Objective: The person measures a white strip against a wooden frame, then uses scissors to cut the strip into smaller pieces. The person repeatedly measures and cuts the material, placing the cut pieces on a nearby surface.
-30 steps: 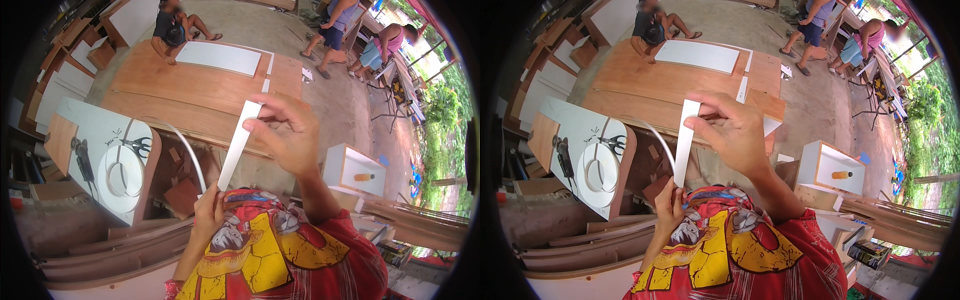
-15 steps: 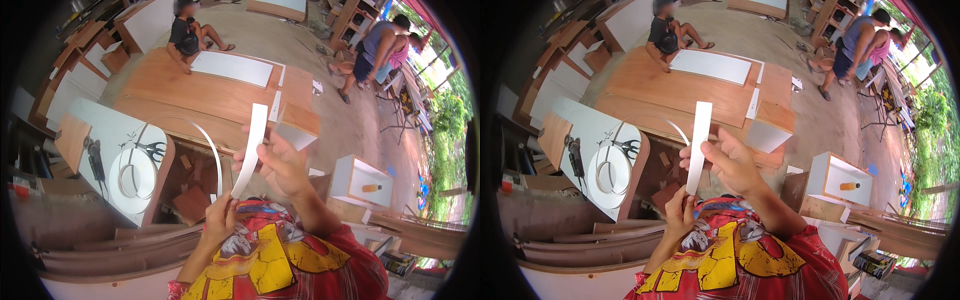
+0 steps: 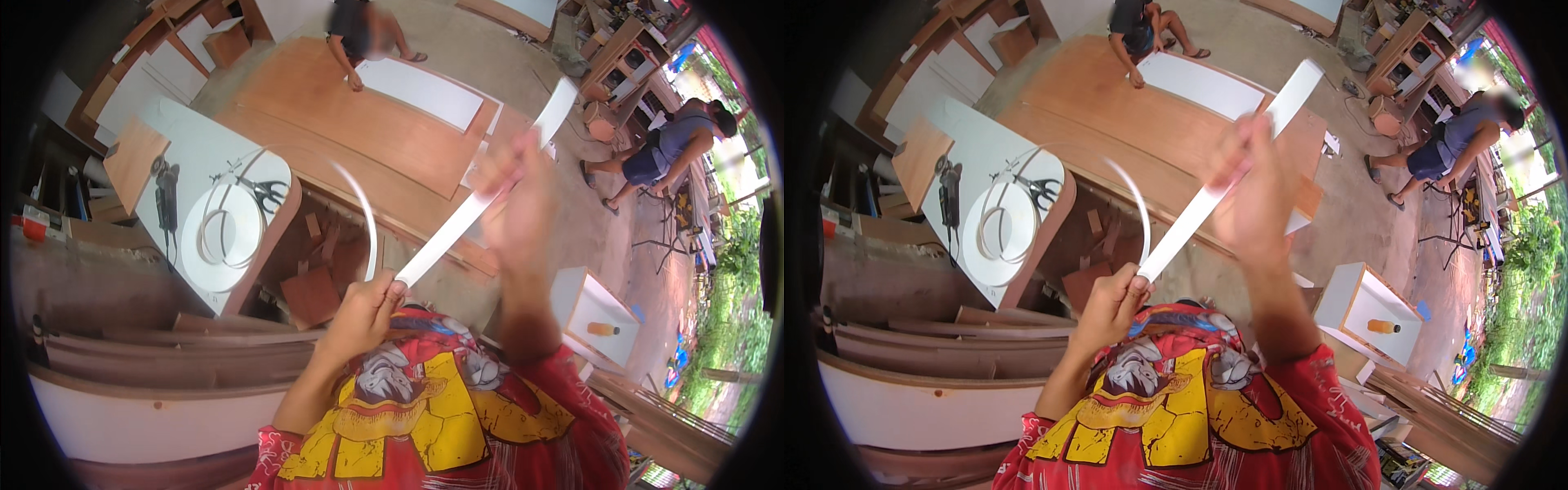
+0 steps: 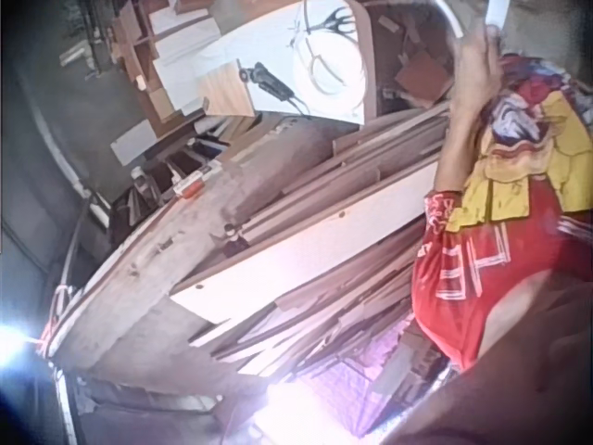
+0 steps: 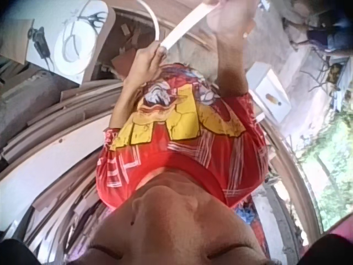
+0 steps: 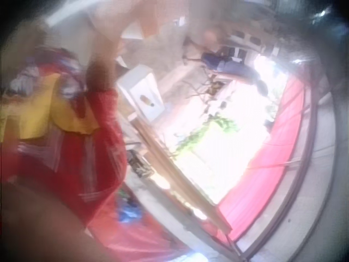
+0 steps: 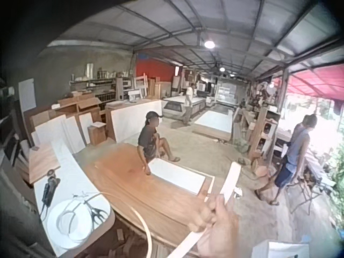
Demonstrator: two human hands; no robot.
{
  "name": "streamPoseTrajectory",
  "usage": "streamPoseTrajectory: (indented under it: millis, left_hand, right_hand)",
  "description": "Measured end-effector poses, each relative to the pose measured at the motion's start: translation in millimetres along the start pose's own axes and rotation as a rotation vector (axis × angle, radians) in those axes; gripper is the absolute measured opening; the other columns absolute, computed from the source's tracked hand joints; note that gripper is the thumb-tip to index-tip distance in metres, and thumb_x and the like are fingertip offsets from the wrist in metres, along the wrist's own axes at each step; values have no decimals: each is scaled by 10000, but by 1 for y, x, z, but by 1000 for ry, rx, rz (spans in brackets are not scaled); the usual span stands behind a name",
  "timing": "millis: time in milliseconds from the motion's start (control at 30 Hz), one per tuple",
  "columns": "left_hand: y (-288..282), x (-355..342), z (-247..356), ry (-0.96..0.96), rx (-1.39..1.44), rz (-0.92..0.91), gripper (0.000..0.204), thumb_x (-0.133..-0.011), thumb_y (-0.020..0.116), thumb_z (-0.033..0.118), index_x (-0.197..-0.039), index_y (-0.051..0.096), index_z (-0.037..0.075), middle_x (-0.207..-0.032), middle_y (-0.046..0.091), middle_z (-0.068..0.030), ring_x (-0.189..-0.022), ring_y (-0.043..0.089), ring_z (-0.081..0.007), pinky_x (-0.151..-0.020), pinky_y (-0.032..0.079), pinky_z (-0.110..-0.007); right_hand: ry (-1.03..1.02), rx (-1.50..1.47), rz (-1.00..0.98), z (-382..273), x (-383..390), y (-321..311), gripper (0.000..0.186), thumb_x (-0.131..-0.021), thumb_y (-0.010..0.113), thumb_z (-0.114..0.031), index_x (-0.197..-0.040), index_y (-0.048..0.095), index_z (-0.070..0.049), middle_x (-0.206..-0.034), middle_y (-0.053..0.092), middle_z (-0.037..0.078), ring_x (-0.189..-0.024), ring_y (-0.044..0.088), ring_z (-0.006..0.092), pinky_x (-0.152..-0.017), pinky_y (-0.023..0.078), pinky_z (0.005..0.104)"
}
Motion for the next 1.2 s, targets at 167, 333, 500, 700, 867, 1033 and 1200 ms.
streamPoseTrajectory:
  millis: [167,333,500,700,867,1033,1200]
  left_hand:
    - [-10,20,-4,-66,-32,-6,313,-1110,485,201,-902,575,-15,-660,554,-43,-600,500,-84,-561,417,-260]
    - [-17,14,2,-69,-142,136,311,-1104,474,190,-869,532,-4,-626,503,-81,-554,503,-142,-557,418,-290]
    - [-14,2,7,-189,-178,155,212,-1083,479,145,-954,537,-12,-693,589,-190,-622,613,-405,-589,471,-398]
    - [-38,7,14,-150,-321,125,64,-997,541,49,-966,560,-3,-744,623,-241,-725,659,-433,-621,477,-453]
    - [-31,21,31,-26,-476,-181,103,-881,595,-15,-981,571,-9,-776,667,-248,-820,678,-451,-701,504,-527]
    - [-40,31,29,-1,-664,-440,137,-869,630,82,-986,610,15,-743,652,-235,-760,669,-450,-666,511,-534]
    - [-76,63,15,7,-977,559,374,-823,803,184,-1049,545,36,-1092,518,-162,-1055,520,-356,-857,445,-457]
  right_hand:
    - [10,-45,-236,-67,-95,-18,275,-1120,432,-278,-984,525,-57,-699,417,-14,-594,394,120,-583,381,295]
    - [197,-253,-244,-44,-117,-14,185,-1109,435,-184,-1039,517,-33,-737,430,1,-649,412,133,-643,396,297]
    - [400,-140,-169,65,11,-6,280,-1117,440,-274,-1193,541,-24,-834,583,54,-794,588,195,-804,507,369]
    - [278,1275,-784,72,84,10,303,-1030,587,-251,-1189,588,6,-1020,687,174,-959,667,322,-850,505,390]
    - [-446,1240,-1119,43,94,42,237,-955,676,-197,-1043,642,21,-956,702,185,-862,670,394,-784,518,475]
    - [519,1131,-1440,114,106,5,284,-1009,576,-268,-962,636,5,-860,693,189,-846,668,402,-765,513,484]
    - [534,1040,-1100,172,117,-14,311,-1066,519,-283,-970,634,-10,-655,559,94,-581,544,207,-595,438,378]
Point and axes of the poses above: each hand's wrist, its own x-axis away from the middle knuckle, its own y-axis out of the palm, z = x × y, the point moved 6 cm from there along -x, towards the middle knuckle
